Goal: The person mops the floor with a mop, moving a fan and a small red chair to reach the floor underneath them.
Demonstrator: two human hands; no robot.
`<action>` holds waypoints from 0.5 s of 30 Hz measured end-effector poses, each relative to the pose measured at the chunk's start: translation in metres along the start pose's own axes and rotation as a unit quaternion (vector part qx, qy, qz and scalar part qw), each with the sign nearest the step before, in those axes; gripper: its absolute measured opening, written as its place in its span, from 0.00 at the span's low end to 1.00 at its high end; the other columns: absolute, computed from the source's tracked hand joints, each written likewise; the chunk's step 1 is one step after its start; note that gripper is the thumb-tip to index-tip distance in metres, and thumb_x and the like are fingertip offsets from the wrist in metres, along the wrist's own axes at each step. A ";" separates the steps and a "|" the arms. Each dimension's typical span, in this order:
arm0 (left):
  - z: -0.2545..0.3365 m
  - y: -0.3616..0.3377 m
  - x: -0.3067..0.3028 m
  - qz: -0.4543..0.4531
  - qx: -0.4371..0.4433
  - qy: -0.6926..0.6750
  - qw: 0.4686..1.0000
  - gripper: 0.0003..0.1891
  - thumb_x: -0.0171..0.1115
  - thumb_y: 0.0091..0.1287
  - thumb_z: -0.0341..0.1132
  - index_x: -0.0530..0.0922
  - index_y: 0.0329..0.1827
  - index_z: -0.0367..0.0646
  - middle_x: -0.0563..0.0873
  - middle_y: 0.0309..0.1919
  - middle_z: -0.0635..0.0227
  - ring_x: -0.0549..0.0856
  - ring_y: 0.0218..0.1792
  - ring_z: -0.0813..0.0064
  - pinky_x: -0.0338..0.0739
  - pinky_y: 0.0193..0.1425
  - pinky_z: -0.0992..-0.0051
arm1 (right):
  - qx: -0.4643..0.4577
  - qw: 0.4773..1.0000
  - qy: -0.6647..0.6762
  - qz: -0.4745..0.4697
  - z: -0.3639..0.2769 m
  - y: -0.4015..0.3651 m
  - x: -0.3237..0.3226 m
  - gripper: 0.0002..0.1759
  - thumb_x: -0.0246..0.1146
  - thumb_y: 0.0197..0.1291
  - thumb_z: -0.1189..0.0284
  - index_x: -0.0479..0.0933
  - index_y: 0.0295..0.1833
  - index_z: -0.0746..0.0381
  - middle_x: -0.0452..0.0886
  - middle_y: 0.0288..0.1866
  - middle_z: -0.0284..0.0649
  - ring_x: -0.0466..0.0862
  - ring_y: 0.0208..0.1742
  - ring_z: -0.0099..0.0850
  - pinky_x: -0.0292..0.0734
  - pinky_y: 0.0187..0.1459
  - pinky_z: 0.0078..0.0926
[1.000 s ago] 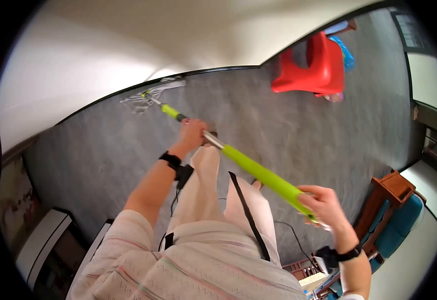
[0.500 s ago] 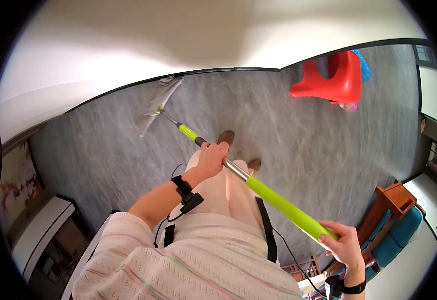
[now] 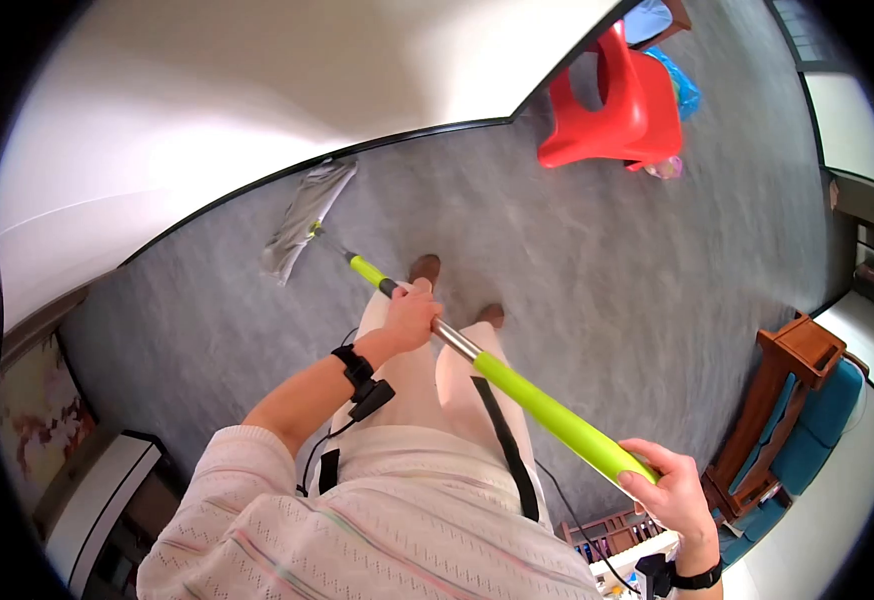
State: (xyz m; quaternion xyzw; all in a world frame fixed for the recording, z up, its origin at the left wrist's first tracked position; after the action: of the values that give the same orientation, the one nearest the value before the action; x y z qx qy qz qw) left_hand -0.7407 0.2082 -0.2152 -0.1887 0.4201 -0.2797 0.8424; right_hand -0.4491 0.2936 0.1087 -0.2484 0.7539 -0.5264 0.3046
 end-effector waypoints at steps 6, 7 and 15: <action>0.046 0.060 -0.003 -0.018 0.112 0.056 0.992 0.03 0.62 0.48 0.33 0.79 0.25 0.54 0.78 0.27 0.72 0.77 0.42 0.67 0.62 0.48 0.57 | 0.020 0.995 0.094 0.040 0.037 -0.029 -0.008 0.22 0.66 0.57 0.71 0.73 0.56 0.69 0.81 0.30 0.40 0.77 0.20 0.19 0.72 0.20 0.15; 0.053 0.067 -0.005 -0.017 0.113 0.056 0.992 0.03 0.62 0.48 0.33 0.79 0.25 0.54 0.78 0.27 0.72 0.77 0.42 0.67 0.62 0.48 0.57 | 0.015 0.990 0.128 0.053 0.046 -0.036 -0.005 0.23 0.65 0.57 0.70 0.73 0.56 0.70 0.81 0.30 0.40 0.78 0.21 0.20 0.72 0.20 0.15; 0.120 0.117 -0.019 -0.032 0.204 0.054 0.977 0.05 0.65 0.48 0.37 0.81 0.28 0.56 0.81 0.28 0.74 0.78 0.43 0.69 0.63 0.48 0.59 | 0.022 0.958 0.251 0.139 0.080 -0.075 -0.009 0.24 0.65 0.57 0.70 0.72 0.57 0.71 0.82 0.32 0.43 0.79 0.21 0.24 0.71 0.15 0.18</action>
State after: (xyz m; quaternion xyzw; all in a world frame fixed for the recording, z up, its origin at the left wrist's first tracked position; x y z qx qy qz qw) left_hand -0.6155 0.3207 -0.1993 -0.0108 0.3930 -0.3961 0.8297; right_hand -0.3814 0.2243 0.1606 0.0059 0.8217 -0.5403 0.1812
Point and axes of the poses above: each hand's wrist, its own y-axis towards the middle knuckle, its own x-axis out of the palm, z = x × y, the point moved 4 cm from there along y, towards the middle knuckle
